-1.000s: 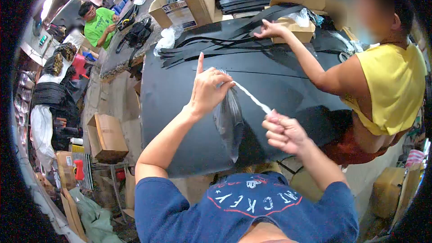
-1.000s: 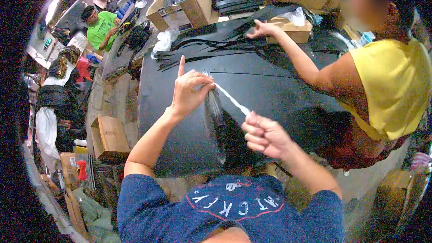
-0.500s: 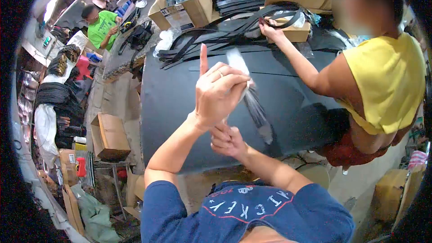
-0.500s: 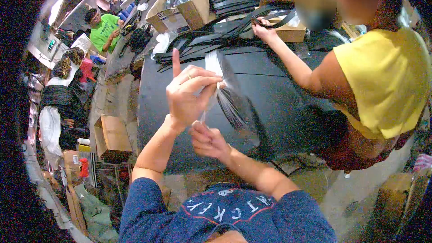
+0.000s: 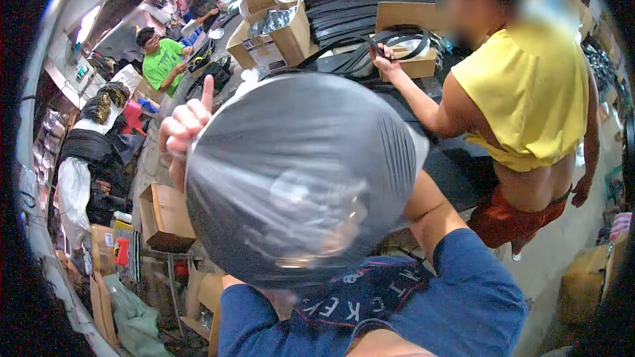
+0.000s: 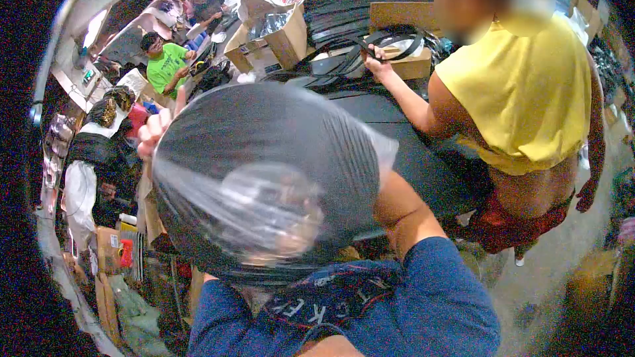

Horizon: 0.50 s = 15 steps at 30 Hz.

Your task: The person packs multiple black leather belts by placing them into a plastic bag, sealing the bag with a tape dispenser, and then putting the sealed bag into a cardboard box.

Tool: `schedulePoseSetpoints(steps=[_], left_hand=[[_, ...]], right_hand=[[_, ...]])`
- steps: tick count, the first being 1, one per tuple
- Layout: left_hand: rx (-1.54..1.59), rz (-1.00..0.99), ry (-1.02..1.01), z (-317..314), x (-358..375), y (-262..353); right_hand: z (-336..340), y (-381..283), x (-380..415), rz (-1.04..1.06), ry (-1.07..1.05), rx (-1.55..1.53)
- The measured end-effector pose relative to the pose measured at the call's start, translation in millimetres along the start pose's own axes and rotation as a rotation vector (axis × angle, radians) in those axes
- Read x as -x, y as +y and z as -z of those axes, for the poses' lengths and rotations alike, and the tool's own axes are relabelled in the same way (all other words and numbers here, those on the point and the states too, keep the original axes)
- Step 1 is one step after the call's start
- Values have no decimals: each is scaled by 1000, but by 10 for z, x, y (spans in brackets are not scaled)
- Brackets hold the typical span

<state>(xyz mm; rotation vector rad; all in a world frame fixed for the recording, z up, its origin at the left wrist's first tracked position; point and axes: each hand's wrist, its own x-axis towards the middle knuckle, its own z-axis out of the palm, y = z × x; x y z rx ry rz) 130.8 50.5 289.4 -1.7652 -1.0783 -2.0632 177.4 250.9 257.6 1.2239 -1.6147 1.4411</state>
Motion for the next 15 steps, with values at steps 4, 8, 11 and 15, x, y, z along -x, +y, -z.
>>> schedulePoseSetpoints(steps=[4, 8, 11, 15], left_hand=[[-58, -7, -360, -10, -3, 490], [-746, 527, -97, -316, 178, 863], [-788, 528, 81, 89, 427, 710], [-609, 619, 337, 349, 653, 349]], right_hand=[[85, -336, -250, 273, -178, 437], [224, -237, -340, 473, -340, 809], [49, -49, -137, 274, -484, 762], [-284, -131, 88, -172, -407, 611]])
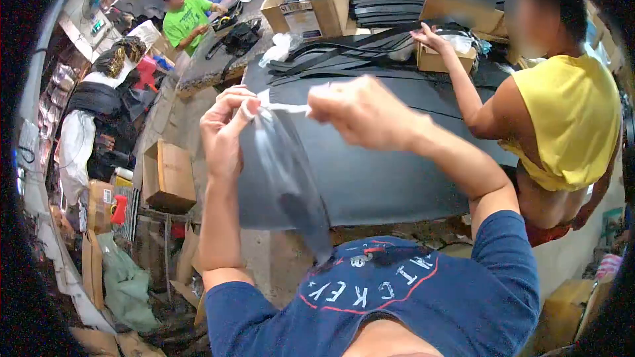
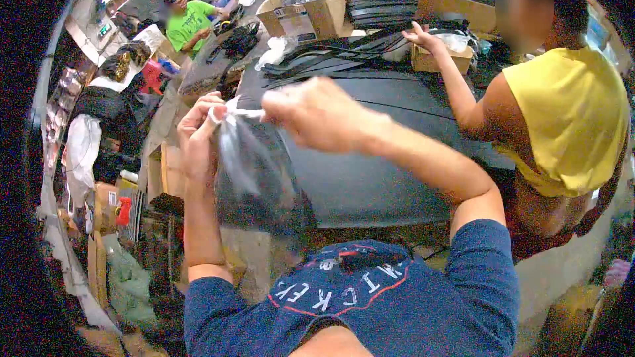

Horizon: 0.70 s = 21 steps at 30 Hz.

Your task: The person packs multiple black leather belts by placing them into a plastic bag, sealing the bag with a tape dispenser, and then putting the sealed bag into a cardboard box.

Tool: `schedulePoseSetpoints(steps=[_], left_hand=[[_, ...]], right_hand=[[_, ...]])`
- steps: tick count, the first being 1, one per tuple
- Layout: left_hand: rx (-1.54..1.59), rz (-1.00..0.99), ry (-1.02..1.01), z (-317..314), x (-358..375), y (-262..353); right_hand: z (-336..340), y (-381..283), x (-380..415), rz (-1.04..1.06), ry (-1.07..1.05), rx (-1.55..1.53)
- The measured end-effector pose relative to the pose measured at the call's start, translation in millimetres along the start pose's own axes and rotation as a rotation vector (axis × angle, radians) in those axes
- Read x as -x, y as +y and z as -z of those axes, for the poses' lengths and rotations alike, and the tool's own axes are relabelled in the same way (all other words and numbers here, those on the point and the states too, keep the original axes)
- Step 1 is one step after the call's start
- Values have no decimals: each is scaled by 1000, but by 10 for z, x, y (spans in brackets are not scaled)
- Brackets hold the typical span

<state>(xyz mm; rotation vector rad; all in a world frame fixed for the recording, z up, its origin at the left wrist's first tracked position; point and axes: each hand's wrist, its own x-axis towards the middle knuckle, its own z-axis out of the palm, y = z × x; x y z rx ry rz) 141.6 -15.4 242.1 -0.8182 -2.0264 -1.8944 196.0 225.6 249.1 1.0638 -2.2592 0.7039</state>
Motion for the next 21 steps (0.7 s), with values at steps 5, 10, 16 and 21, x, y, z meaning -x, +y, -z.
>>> schedulePoseSetpoints(steps=[5, 10, 16, 21], left_hand=[[-273, -210, -37, -236, -404, -483], [-196, -303, -174, -445, -698, -338], [44, -428, -247, -73, -964, 48], [597, -297, -333, 412, -1116, -285]], right_hand=[[-591, -106, 116, -833, 79, -2068], [-1453, -368, -170, 29, 517, -3089], [-1801, 294, -807, 322, 189, -2550], [-1441, 456, -1071, 142, 364, -1749]])
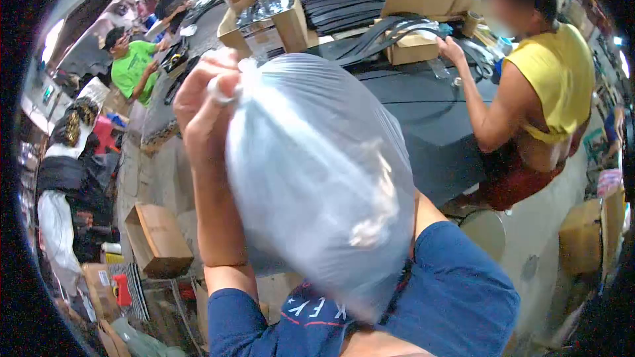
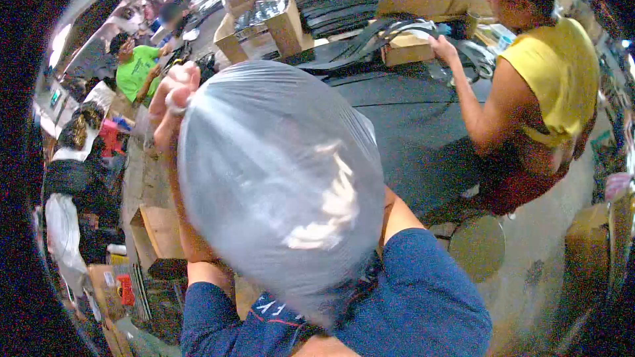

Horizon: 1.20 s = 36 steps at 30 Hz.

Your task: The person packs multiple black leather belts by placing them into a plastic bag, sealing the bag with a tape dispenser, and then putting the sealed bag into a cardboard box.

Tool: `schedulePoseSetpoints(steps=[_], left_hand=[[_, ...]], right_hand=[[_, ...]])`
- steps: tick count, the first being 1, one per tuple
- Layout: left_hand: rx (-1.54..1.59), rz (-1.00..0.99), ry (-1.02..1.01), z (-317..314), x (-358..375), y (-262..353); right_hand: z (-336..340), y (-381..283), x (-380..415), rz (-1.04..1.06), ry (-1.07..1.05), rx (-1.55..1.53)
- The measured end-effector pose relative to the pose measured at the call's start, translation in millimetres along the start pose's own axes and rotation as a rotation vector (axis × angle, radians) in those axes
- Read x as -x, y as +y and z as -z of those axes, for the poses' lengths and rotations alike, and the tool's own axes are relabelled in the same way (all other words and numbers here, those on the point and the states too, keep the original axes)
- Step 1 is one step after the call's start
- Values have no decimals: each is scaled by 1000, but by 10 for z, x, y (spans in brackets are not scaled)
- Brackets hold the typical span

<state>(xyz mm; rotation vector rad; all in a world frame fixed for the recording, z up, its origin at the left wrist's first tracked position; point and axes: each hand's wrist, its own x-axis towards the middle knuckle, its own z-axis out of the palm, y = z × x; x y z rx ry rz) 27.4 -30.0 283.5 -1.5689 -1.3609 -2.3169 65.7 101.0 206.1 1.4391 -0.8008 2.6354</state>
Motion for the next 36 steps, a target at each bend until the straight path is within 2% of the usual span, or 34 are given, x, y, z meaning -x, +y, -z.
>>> schedulePoseSetpoints(steps=[2, 4, 6, 8, 9, 11, 13, 14, 15, 16, 17, 19, 20, 21, 23, 25, 27, 28, 29, 31, 33, 35, 36], left_hand=[[137, 73, 5, 267, 77, 20], [379, 99, -177, 708, 70, -77], [478, 39, -352, 726, 101, 18], [244, 25, -398, 584, 272, 326], [128, 13, -423, 488, 350, 493], [63, 193, -150, 264, 539, 654], [22, 364, 15, 235, 635, 682], [71, 443, 8, 308, 695, 600], [171, 454, -28, 346, 767, 460], [80, 569, 18, 573, 925, 319], [52, 576, 42, 664, 1080, 182], [-200, 429, 109, 452, 1217, 84], [-330, 384, 147, 403, 1320, 38], [-461, 339, 186, 369, 1423, -12], [-604, 291, 313, 273, 1532, -74], [-803, 279, 363, 245, 1628, -182], [-873, 266, 409, 195, 1640, -334], [-939, 236, 448, 171, 1634, -418], [-937, 236, 448, 155, 1641, -501], [-880, 218, 511, 131, 1660, -669], [-868, 158, 534, 73, 1614, -755], [-966, 142, 419, -3, 1555, -698], [-936, 171, 397, -14, 1536, -706]], right_hand=[[-137, -96, -97, 60, 7, 563], [-302, -235, -195, 140, -66, 1035], [-505, -395, -285, 217, -203, 1364], [-716, -577, -370, 221, -313, 1608], [-757, -646, -407, 346, -420, 1874], [-721, -623, -420, 364, -503, 1853], [-792, -617, -369, 319, -616, 1997], [-782, -528, -282, 251, -559, 2004], [-769, -391, -182, 153, -444, 1932], [-770, -239, -74, 26, -282, 1748], [-770, -113, 23, -90, -129, 1555], [-772, 34, 167, -356, 124, 1127], [-722, 161, 241, -318, 216, 1084], [-658, 211, 294, -320, 213, 1079], [-570, 307, 362, -629, 426, 746], [-568, 308, 327, -747, 621, 475], [-442, 296, 377, -776, 652, 372], [-418, 280, 359, -829, 752, 185], [-364, 256, 361, -829, 753, 186], [-248, 176, 384, -837, 842, -228], [-224, 51, 400, -828, 947, -421], [-154, 24, 489, -747, 852, -459], [-198, 29, 472, -741, 884, -332]])
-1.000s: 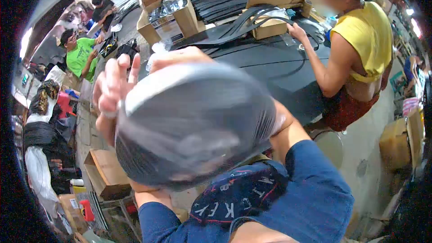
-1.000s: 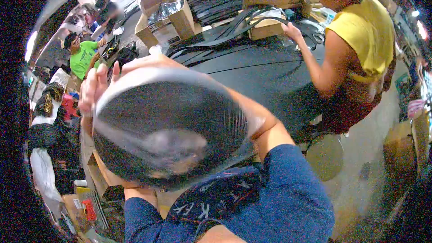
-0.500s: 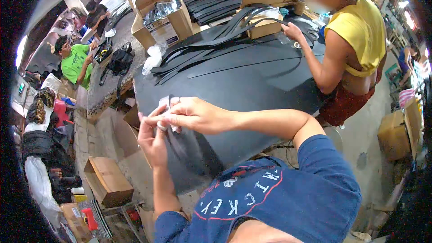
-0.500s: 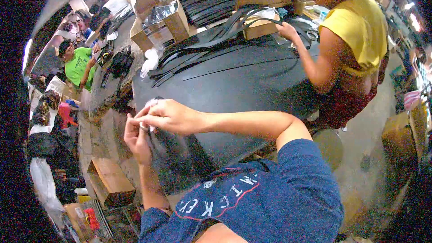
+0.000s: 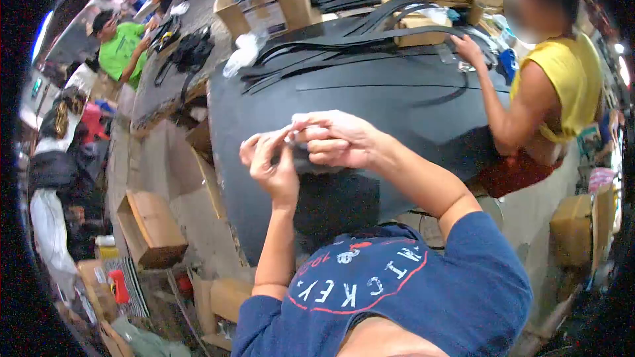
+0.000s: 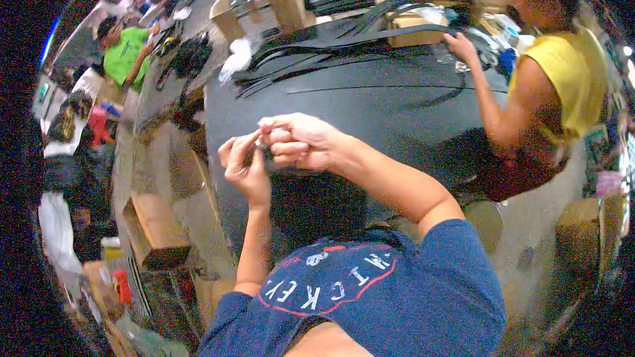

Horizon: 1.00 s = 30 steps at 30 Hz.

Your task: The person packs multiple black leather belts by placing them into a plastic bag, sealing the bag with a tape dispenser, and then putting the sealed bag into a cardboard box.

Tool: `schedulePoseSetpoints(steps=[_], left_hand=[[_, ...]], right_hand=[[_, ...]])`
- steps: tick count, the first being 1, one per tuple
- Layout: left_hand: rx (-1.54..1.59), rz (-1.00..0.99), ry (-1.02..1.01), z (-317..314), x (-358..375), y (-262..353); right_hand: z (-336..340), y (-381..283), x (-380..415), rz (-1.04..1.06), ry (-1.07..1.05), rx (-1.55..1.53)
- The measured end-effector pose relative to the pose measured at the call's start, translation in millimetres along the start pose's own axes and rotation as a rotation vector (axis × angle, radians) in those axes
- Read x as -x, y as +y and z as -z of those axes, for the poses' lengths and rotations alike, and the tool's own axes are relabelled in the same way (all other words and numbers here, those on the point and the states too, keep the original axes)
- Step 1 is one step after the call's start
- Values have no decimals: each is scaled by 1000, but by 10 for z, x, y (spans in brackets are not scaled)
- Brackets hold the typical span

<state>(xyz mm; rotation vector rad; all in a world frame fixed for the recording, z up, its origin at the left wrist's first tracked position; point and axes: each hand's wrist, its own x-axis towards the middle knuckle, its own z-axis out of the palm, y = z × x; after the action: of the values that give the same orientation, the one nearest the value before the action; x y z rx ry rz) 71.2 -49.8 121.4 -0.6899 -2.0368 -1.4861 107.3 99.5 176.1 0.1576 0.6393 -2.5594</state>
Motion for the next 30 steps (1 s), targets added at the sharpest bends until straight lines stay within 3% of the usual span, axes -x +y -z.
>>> schedulePoseSetpoints(steps=[1, 3, 5, 6, 9, 11, 15, 17, 19, 21, 25, 29, 30], left_hand=[[-87, -65, -16, -6, -52, 0], [-165, -39, -14, -34, -123, -76], [-59, 124, -10, -91, -183, -209], [72, 274, -9, -113, -193, -273], [-8, 119, -49, -89, -265, -339], [-59, 33, -30, -82, -293, -392], [8, 229, -222, 6, -281, -227], [39, 236, -269, 56, -283, -189], [17, 208, -249, 91, -300, -108], [263, 440, -270, 123, -336, -30], [147, 292, -272, 182, -332, -133], [296, 451, -293, 251, -361, -92], [232, 413, -332, 270, -377, -124]], right_hand=[[-44, 23, 19, 65, 57, 88], [-10, 107, 99, 358, -31, 369], [55, 320, 44, 875, 195, 1002], [153, 385, 38, 1029, 294, 1411], [288, 571, -210, 1289, 449, 1630], [323, 627, -321, 1300, 500, 1559], [277, 615, -363, 1310, 628, 1433], [285, 598, -359, 1364, 660, 1451], [287, 590, -370, 1427, 625, 1483], [304, 579, -371, 1402, 604, 1477], [291, 564, -379, 1341, 485, 1421], [301, 584, -407, 1323, 406, 1364], [296, 582, -422, 1353, 424, 1375]])
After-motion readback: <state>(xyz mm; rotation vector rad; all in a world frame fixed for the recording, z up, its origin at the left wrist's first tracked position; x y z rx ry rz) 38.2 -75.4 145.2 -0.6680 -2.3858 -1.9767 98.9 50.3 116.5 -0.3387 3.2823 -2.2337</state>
